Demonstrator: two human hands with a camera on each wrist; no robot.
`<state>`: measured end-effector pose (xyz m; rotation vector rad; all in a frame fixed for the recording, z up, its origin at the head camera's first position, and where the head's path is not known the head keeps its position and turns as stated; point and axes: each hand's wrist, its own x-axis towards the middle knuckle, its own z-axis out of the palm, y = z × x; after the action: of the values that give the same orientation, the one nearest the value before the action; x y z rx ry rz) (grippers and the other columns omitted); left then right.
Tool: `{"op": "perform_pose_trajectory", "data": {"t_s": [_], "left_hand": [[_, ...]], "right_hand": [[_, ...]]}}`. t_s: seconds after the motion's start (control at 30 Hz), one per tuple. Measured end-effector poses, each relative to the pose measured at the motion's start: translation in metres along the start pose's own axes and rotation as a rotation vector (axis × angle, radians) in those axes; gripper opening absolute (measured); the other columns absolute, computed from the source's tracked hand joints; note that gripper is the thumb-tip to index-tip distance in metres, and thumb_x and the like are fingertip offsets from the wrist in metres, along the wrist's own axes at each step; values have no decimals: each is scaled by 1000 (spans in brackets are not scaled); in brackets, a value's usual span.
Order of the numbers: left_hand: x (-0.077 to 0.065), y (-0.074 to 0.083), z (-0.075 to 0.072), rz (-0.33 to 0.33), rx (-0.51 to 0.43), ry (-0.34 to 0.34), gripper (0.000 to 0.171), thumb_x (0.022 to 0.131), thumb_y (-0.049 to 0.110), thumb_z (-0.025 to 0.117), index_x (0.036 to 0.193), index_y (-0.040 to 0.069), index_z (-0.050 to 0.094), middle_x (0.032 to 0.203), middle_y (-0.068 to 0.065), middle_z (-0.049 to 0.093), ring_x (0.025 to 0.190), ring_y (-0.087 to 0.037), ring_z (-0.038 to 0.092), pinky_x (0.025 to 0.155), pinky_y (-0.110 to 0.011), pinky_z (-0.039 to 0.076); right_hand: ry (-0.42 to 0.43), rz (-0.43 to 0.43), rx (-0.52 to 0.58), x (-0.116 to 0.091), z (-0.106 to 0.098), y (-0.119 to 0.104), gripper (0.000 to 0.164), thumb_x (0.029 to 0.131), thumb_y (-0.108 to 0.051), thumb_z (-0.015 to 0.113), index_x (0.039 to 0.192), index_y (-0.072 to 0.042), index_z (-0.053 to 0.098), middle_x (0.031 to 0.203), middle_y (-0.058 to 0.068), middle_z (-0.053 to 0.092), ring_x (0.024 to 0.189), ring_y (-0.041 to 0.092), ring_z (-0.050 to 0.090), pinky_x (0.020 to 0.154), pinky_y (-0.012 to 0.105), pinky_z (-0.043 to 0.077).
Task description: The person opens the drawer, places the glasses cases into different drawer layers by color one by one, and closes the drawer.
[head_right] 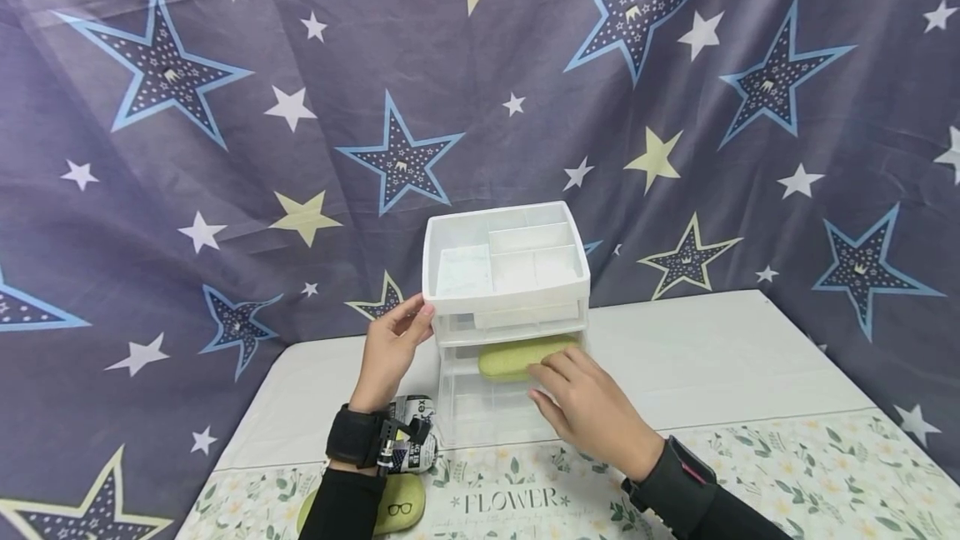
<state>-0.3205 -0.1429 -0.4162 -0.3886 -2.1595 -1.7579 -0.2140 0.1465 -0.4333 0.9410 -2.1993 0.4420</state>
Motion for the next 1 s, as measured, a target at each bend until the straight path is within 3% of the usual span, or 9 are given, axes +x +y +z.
{"op": "perform_pose_trajectory", "data": {"t_s": [0.23, 0.47, 0.67, 0.83, 1.0], "left_hand": [[0, 3, 0, -8, -5, 7, 43, 97, 30, 74, 134, 8, 67, 126, -12, 70, 111, -25, 67, 89, -31, 60], [0, 1, -1, -2, -8, 0, 44, 97, 34, 73, 133, 11, 68, 126, -10, 70, 113, -23, 67, 89, -29, 60], [0, 0, 0, 6, -9, -1, 45, 97, 35, 74, 133, 9, 68, 126, -10, 70, 113, -24, 67, 89, -28, 60], [0, 0, 0, 5, -3, 1, 45, 97, 34, 74, 134, 9, 68, 127, -11, 70, 113, -24, 67, 89, -27, 60], [0, 1, 0, 1, -7, 0, 45, 97, 34, 74, 134, 9, 68, 126, -11, 70, 113, -24, 67, 89, -27, 60]], "right_hand": [[135, -120, -4, -9, 14, -13, 30, 107, -29, 55, 121, -6, 70, 107, 3, 66, 93, 19, 58, 79, 32, 49], [190, -225, -72, -13, 28, -27, 25, 108, -22, 52, 106, -5, 71, 100, 4, 67, 88, 21, 60, 77, 33, 52], [188, -219, -147, -20, 40, -36, 31, 111, -19, 44, 104, -3, 70, 99, 6, 67, 87, 21, 61, 76, 32, 53], [238, -224, -218, -22, 44, -42, 33, 112, -16, 42, 104, 1, 70, 96, 9, 67, 86, 24, 62, 75, 35, 54], [258, -208, -248, -24, 47, -45, 34, 111, -5, 37, 105, 3, 69, 96, 12, 66, 86, 26, 61, 76, 37, 54]]}}
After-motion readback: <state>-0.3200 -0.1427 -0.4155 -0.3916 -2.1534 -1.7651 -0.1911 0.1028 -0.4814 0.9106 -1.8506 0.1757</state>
